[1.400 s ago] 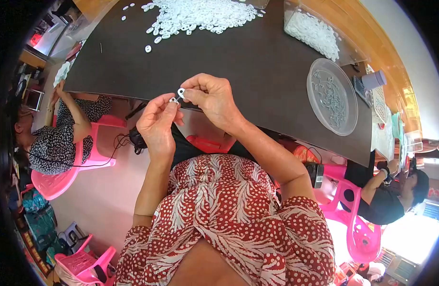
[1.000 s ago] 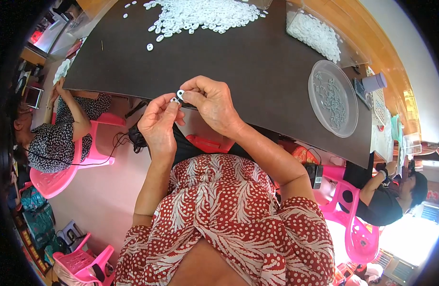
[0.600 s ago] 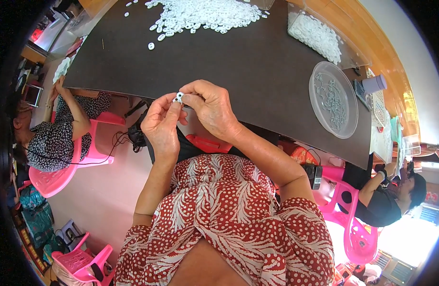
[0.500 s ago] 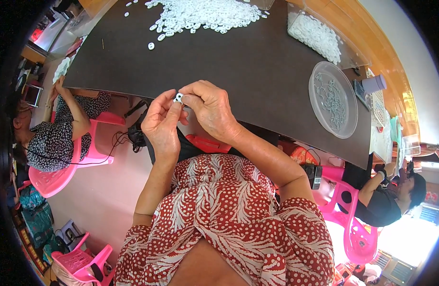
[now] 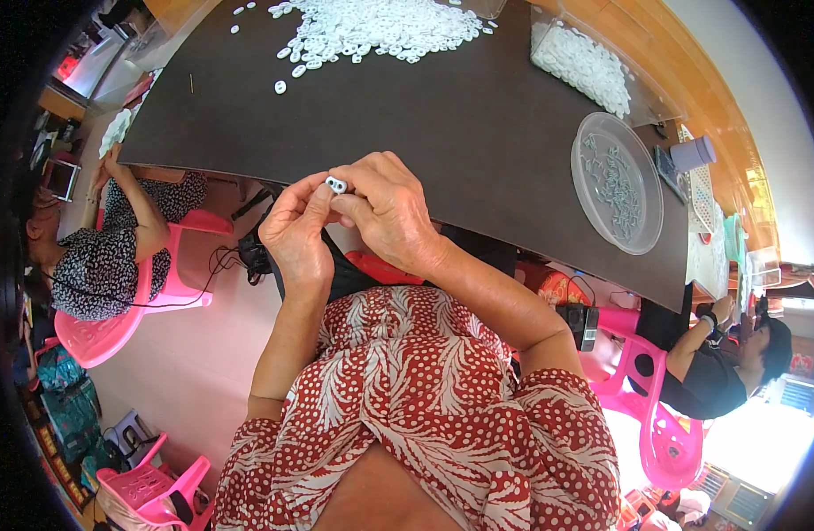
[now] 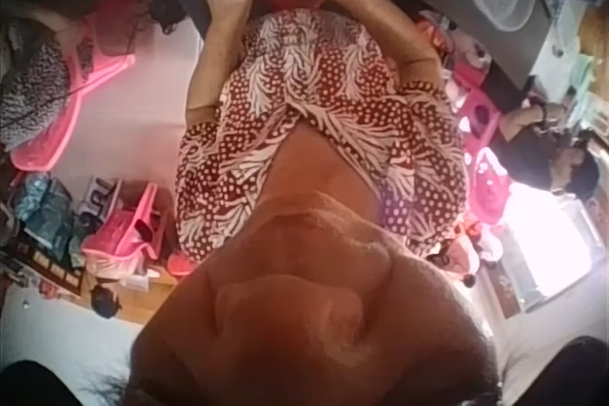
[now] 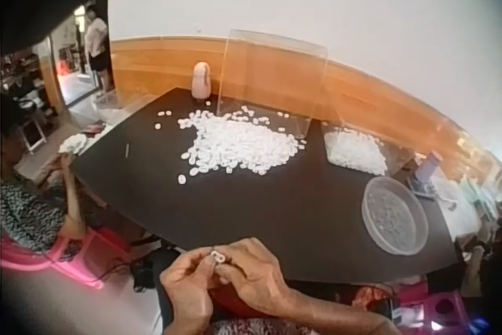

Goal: Manually assembling small white plastic components by inserting pins.

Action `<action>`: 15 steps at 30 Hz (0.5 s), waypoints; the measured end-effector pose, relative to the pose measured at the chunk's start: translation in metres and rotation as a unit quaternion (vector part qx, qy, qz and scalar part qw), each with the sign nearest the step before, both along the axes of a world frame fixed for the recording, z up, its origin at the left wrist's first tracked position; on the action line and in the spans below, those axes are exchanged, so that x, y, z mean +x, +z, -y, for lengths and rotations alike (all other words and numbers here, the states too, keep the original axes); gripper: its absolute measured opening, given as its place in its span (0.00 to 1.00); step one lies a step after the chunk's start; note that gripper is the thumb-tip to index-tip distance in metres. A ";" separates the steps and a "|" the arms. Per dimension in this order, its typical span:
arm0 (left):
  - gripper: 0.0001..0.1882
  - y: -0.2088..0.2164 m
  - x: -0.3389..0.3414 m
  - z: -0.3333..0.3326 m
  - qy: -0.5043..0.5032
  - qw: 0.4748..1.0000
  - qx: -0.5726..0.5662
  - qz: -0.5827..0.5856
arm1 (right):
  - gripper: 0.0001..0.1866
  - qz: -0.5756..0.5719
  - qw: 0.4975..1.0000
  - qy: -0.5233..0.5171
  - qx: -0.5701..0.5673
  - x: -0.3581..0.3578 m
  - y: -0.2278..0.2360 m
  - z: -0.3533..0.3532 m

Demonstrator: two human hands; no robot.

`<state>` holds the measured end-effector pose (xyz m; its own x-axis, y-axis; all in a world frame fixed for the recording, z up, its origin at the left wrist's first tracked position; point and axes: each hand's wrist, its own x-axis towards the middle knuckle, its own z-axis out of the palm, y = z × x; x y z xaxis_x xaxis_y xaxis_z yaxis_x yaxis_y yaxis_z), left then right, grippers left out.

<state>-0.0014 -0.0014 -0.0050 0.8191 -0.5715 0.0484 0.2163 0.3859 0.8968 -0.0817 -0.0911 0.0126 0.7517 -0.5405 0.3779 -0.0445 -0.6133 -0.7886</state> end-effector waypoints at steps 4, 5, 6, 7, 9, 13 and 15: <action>0.06 -0.001 0.000 0.001 0.012 0.999 0.003 -0.040 | 0.18 0.051 0.989 -0.003 -0.136 0.001 -0.003 0.001; 0.06 -0.002 0.000 0.001 0.021 0.999 0.004 -0.048 | 0.19 0.057 0.987 -0.006 -0.151 0.002 -0.002 0.001; 0.06 -0.001 0.000 0.002 0.020 0.999 0.004 -0.048 | 0.19 0.057 0.987 -0.007 -0.151 0.002 -0.002 0.001; 0.06 0.001 -0.002 0.004 0.022 0.997 0.003 -0.068 | 0.19 0.058 0.983 -0.018 -0.173 0.002 -0.002 0.001; 0.07 0.003 -0.004 0.006 0.024 0.996 0.002 -0.087 | 0.19 0.060 0.979 -0.030 -0.193 0.002 -0.003 0.001; 0.08 0.001 -0.006 0.007 0.020 0.995 0.006 -0.096 | 0.19 0.064 0.979 -0.035 -0.190 0.001 -0.007 0.003; 0.09 -0.002 -0.005 0.007 0.010 0.996 0.014 -0.089 | 0.19 0.069 0.980 -0.037 -0.185 0.001 -0.007 0.002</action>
<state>-0.0065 -0.0081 -0.0066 0.8251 -0.5535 -0.1138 0.3647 0.3679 0.8554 -0.0810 -0.0935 0.0055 0.6437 -0.3980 0.6537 -0.0070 -0.8571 -0.5151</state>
